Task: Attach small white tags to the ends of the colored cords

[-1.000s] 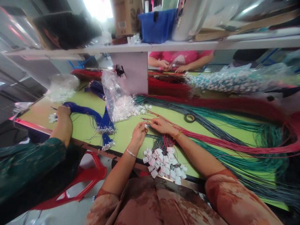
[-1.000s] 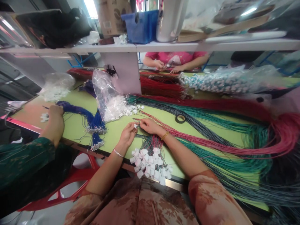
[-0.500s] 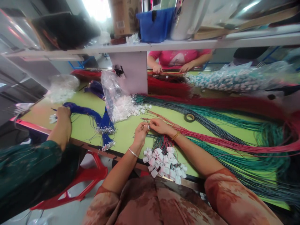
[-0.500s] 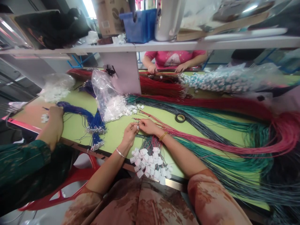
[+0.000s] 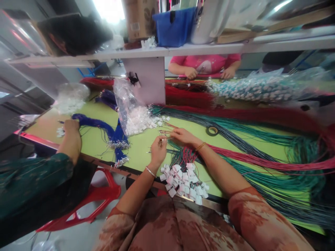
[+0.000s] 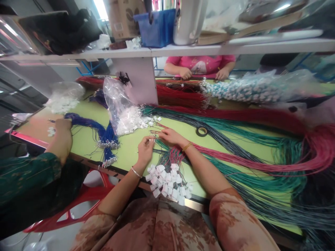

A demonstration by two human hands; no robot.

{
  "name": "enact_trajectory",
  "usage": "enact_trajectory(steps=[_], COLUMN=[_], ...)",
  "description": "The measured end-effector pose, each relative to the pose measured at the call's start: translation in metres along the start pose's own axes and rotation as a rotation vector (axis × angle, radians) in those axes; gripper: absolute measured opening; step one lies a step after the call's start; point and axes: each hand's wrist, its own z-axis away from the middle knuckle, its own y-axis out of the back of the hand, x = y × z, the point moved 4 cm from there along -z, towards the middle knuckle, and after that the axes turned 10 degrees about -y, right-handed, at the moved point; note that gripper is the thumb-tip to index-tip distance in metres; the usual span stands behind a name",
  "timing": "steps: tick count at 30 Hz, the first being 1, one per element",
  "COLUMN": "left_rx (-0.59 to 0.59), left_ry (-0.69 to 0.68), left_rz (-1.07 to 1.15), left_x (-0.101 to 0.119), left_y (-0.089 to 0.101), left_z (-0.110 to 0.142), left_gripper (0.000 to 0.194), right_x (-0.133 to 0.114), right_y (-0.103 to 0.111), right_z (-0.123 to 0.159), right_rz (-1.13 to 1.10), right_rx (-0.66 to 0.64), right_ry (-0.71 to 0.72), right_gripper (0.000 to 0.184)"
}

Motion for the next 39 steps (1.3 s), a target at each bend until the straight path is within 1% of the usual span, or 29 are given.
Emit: enact_trajectory(steps=[1,2,4,5,6,7,8,9,10,12,13,14,15,16,18,19,20,21,22,24,27,29,31,32,34,36,37,39], left_rx=[-0.061,-0.173,-0.5,-0.67,-0.815,-0.923,-0.987,-1.015,-1.012,-0.937,-0.858,-0.748,-0.616,-0.452,-0.178,-0.082,-0.022,0.011,0.0,-0.054,-0.108,-0.139,-0.16,-0.147,-0.069,0.029,0.059,0.073], left_ry=[-0.099,-0.188,-0.315,-0.356,-0.382,-0.393,-0.39,-0.376,-0.354,-0.3,-0.274,-0.252,-0.233,-0.222,-0.213,-0.213,-0.213,-0.203,-0.183,-0.164,-0.171,-0.168,-0.148,-0.141,-0.15,-0.131,-0.084,0.073], left_rz=[-0.056,-0.096,-0.136,-0.146,-0.153,-0.159,-0.164,-0.164,-0.157,-0.114,-0.088,-0.074,-0.081,-0.119,-0.307,-0.448,-0.602,-0.74,-0.863,-1.052,-1.201,-1.231,-1.209,-1.172,-1.021,-0.746,-0.571,-0.207], left_x=[0.013,0.025,0.047,0.056,0.064,0.069,0.072,0.075,0.075,0.072,0.069,0.064,0.058,0.051,0.035,0.027,0.02,0.013,0.005,-0.007,-0.016,-0.017,-0.016,-0.014,-0.008,-0.002,-0.002,-0.003], left_y=[-0.005,-0.012,-0.032,-0.041,-0.05,-0.056,-0.061,-0.064,-0.065,-0.063,-0.058,-0.05,-0.039,-0.023,0.012,0.03,0.046,0.06,0.071,0.084,0.088,0.085,0.083,0.083,0.082,0.081,0.078,0.069], left_z=[0.006,0.014,0.034,0.045,0.054,0.062,0.067,0.07,0.071,0.065,0.058,0.048,0.035,0.019,-0.014,-0.031,-0.047,-0.061,-0.073,-0.088,-0.095,-0.092,-0.089,-0.087,-0.083,-0.078,-0.075,-0.067], left_gripper=[0.012,0.01,0.012,0.014,0.016,0.017,0.018,0.018,0.017,0.017,0.017,0.016,0.014,0.009,0.001,0.001,0.003,0.005,0.008,0.012,0.016,0.018,0.021,0.023,0.024,0.021,0.019,0.02], right_x=[0.004,0.007,0.011,0.012,0.01,0.007,0.003,-0.004,-0.01,-0.022,-0.026,-0.028,-0.029,-0.03,-0.031,-0.032,-0.034,-0.036,-0.039,-0.042,-0.041,-0.039,-0.037,-0.037,-0.039,-0.044,-0.047,-0.052], right_y=[0.006,0.011,0.019,0.021,0.021,0.019,0.015,0.009,0.001,-0.018,-0.028,-0.038,-0.045,-0.051,-0.055,-0.056,-0.056,-0.055,-0.054,-0.051,-0.045,-0.041,-0.039,-0.038,-0.037,-0.037,-0.036,-0.037], right_z=[-0.002,-0.004,-0.008,-0.009,-0.009,-0.009,-0.007,-0.005,-0.001,0.007,0.01,0.014,0.017,0.019,0.023,0.024,0.026,0.027,0.029,0.032,0.033,0.032,0.03,0.027,0.022,0.017,0.015,0.013], right_rz=[0.02,0.049,0.128,0.167,0.199,0.219,0.229,0.233,0.234,0.264,0.303,0.354,0.405,0.449,0.506,0.525,0.544,0.562,0.58,0.594,0.515,0.381,0.209,0.125,-0.02,-0.129,-0.174,-0.244], right_rx=[-0.009,-0.008,0.018,0.038,0.059,0.081,0.101,0.11,0.105,0.049,0.006,-0.023,-0.032,-0.024,0.007,0.017,0.018,0.013,0.009,0.014,0.054,0.087,0.1,0.106,0.129,0.168,0.185,0.203], right_ry=[-0.031,-0.054,-0.079,-0.088,-0.094,-0.09,-0.073,-0.041,0.0,0.078,0.096,0.097,0.086,0.074,0.065,0.068,0.074,0.082,0.088,0.078,0.028,0.007,0.018,0.025,0.034,0.04,0.045,0.053], right_gripper=[0.035,0.036,0.032,0.028,0.026,0.023,0.021,0.02,0.019,0.016,0.015,0.013,0.012,0.011,0.011,0.013,0.014,0.016,0.016,0.016,0.015,0.013,0.011,0.011,0.011,0.013,0.014,0.015])
